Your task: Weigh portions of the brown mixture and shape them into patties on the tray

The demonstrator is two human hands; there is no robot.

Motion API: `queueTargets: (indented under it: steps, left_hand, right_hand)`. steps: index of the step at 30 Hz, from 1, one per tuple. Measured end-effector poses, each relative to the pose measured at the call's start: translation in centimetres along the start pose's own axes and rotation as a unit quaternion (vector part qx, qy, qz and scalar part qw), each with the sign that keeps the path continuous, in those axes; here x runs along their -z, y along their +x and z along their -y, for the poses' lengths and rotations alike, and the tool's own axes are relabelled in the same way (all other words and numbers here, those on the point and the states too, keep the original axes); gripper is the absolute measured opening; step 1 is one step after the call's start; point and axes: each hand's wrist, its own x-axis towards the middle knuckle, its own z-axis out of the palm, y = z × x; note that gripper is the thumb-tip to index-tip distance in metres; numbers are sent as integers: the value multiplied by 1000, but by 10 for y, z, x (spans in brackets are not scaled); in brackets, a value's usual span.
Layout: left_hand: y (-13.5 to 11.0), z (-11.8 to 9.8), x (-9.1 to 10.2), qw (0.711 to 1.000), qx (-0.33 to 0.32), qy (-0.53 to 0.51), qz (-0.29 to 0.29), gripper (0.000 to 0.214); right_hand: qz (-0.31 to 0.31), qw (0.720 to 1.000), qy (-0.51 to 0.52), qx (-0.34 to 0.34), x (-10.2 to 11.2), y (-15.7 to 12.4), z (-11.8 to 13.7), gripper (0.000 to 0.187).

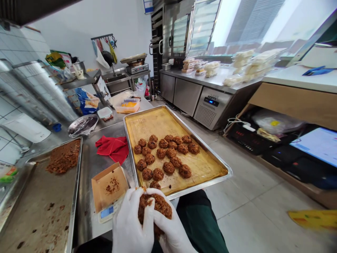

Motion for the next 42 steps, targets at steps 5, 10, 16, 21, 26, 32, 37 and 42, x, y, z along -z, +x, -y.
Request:
queueTargets:
  steps: [5,10,16,21,26,32,37,42]
  left_hand:
    - [3,0,-3,993,-51,-56,-89,6]
    - [10,-5,2,995,2,-84,-61,25]
    - [24,4,15,944,263,-197,-33,35]
    - [44,54,40,959,238,-148,-44,23]
    - [51,91,43,993,77,46,81,12]
    - [40,119,62,991,74,57,97,24]
    - [12,96,67,983,167,71,-29,19]
    - [-8,75,33,983,27,175,36,22]
  right_hand:
    - [48,997,49,-18,2,1,-4,32]
    - [78,991,104,-25,10,2,-12,30]
    - [150,961,203,-111,23,3,-6,27]
    - [93,969,205,-106,35,10,15,36]
    - [35,956,254,-144,36,16,19,32]
    - [13,944,280,-172,38,15,9,34]
    - [-19,943,290,-163,37,20,9,38]
    - [-43,942,277,-183,34,24,11,39]
